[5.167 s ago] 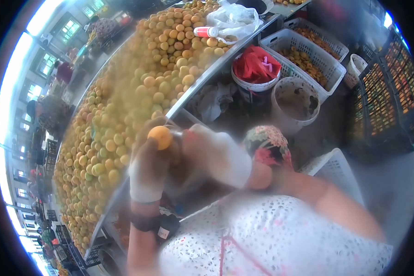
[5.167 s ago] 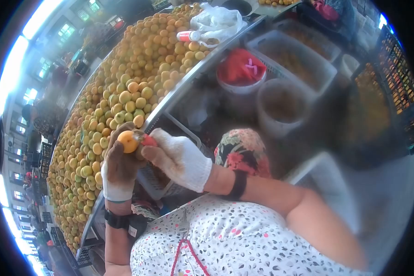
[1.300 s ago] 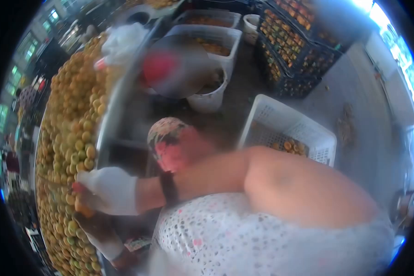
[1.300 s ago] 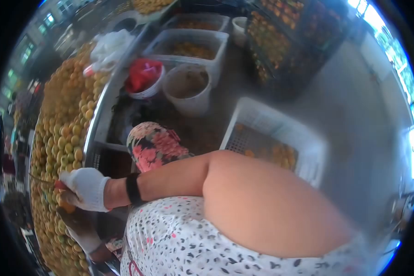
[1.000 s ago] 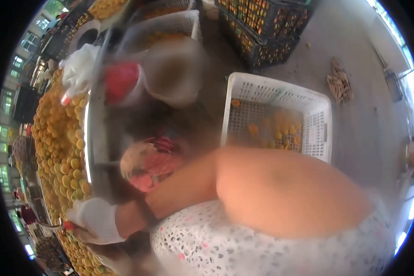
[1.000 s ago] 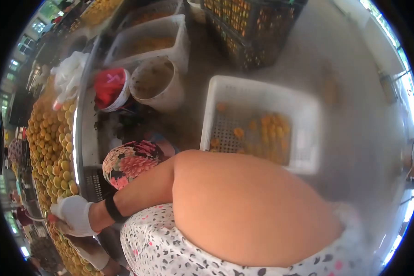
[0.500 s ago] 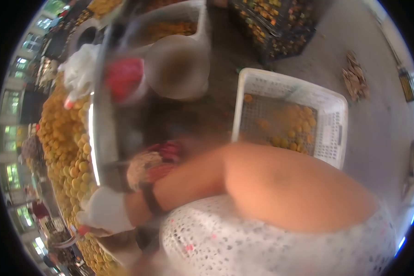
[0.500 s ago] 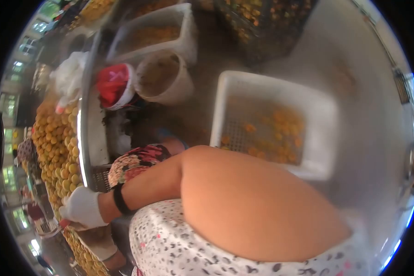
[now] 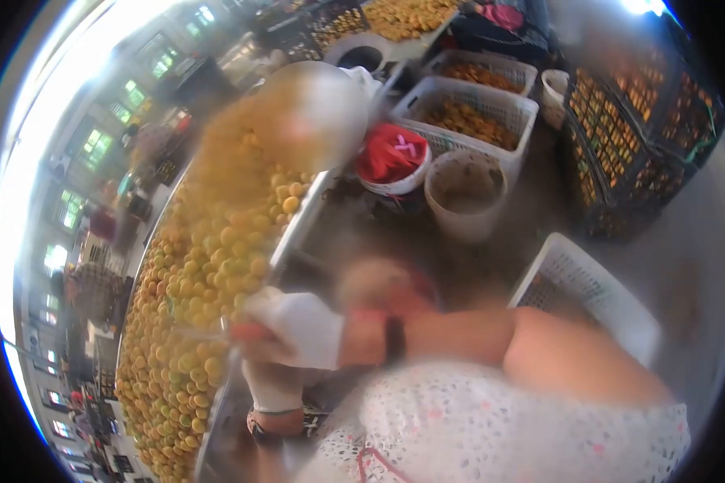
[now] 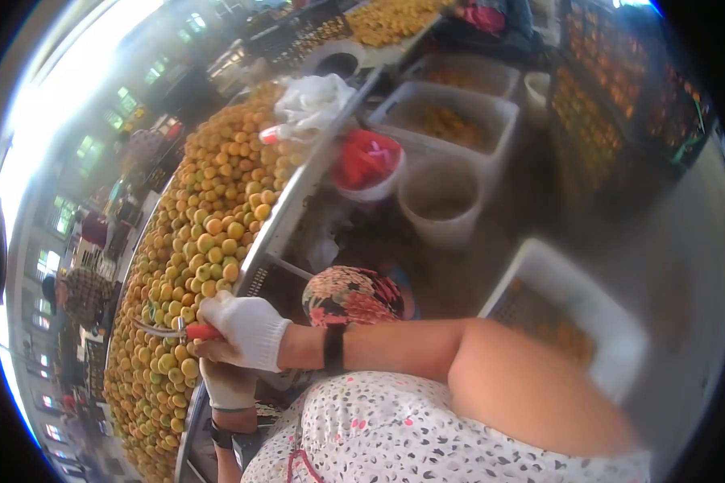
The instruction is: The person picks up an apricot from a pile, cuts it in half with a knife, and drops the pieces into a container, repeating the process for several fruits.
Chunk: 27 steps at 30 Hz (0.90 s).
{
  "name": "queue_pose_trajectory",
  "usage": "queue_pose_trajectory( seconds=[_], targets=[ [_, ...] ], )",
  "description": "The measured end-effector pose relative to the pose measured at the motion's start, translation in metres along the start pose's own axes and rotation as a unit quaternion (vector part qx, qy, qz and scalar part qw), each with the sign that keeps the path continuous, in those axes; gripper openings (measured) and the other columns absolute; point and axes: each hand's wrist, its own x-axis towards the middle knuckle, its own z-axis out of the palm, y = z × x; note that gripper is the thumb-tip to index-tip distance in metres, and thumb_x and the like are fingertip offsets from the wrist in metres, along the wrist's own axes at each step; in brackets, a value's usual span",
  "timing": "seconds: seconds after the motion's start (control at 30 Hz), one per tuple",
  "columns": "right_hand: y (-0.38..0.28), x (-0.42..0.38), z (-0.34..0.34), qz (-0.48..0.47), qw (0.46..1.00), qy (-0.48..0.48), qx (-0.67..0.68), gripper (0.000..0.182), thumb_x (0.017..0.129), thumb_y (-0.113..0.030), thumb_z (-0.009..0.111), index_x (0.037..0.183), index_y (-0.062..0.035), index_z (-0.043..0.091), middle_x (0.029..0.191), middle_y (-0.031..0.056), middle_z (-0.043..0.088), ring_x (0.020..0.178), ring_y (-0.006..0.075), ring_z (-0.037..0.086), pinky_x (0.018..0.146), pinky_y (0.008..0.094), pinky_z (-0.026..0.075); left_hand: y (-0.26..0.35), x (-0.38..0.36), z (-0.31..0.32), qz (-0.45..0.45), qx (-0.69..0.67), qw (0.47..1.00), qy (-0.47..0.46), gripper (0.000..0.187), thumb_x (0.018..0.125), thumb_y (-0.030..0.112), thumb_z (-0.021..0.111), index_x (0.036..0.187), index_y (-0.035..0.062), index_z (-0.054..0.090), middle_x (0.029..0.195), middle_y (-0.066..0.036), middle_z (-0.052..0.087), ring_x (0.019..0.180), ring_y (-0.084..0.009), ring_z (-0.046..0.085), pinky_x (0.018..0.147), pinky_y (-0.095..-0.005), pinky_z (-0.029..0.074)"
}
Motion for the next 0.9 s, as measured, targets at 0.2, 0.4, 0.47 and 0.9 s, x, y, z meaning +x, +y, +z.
queue_pose_trajectory(
  seconds=[0.2, 0.4, 0.47, 0.9],
  targets=[
    [0.011, 0.015, 0.013, 0.146, 0.985, -0.062, 0.064, 0.030, 0.088, -0.028, 0.071, 0.105, -0.0063, 0.061, 0.089, 0.0215, 0.064, 0.089, 0.0402, 0.065, 0.074, 0.0430, 0.051, 0.004, -0.026, 0.012, -0.019, -0.055, 0.998, -0.037, 0.049, 0.097, 0.050, 0.054, 0.123, 0.0088, 0.056, 0.103, -0.007, 0.064, 0.084, -0.0217, 0.065, 0.072, -0.0326, 0.054],
    [0.001, 0.005, 0.035, 0.191, 0.977, -0.070, 0.060, 0.026, 0.093, -0.025, 0.067, 0.108, -0.0049, 0.060, 0.090, 0.0219, 0.067, 0.090, 0.0374, 0.068, 0.075, 0.0396, 0.052, 0.010, -0.025, -0.010, 0.188, 0.302, 0.934, 0.045, 0.055, 0.100, 0.058, 0.048, 0.112, 0.0052, 0.057, 0.084, -0.003, 0.059, 0.067, -0.0121, 0.059, 0.053, -0.0236, 0.045],
    [-0.006, 0.005, 0.041, 0.192, 0.976, -0.085, 0.056, 0.024, 0.093, -0.023, 0.067, 0.107, -0.0044, 0.060, 0.089, 0.0218, 0.067, 0.090, 0.0379, 0.068, 0.074, 0.0393, 0.052, 0.016, -0.037, -0.007, 0.137, 0.287, 0.946, 0.054, 0.053, 0.101, 0.056, 0.047, 0.112, 0.0048, 0.057, 0.085, -0.002, 0.059, 0.066, -0.0113, 0.058, 0.055, -0.0230, 0.046],
    [-0.012, 0.000, 0.068, 0.063, 0.974, -0.123, 0.177, 0.017, 0.093, -0.012, 0.064, 0.106, -0.0034, 0.057, 0.088, 0.0146, 0.064, 0.078, 0.0287, 0.066, 0.067, 0.0364, 0.051, 0.002, -0.041, -0.046, 0.021, -0.085, 0.996, 0.032, 0.044, 0.102, 0.046, 0.051, 0.121, 0.0061, 0.057, 0.109, -0.007, 0.065, 0.093, -0.0194, 0.067, 0.077, -0.0338, 0.057]
  ],
)
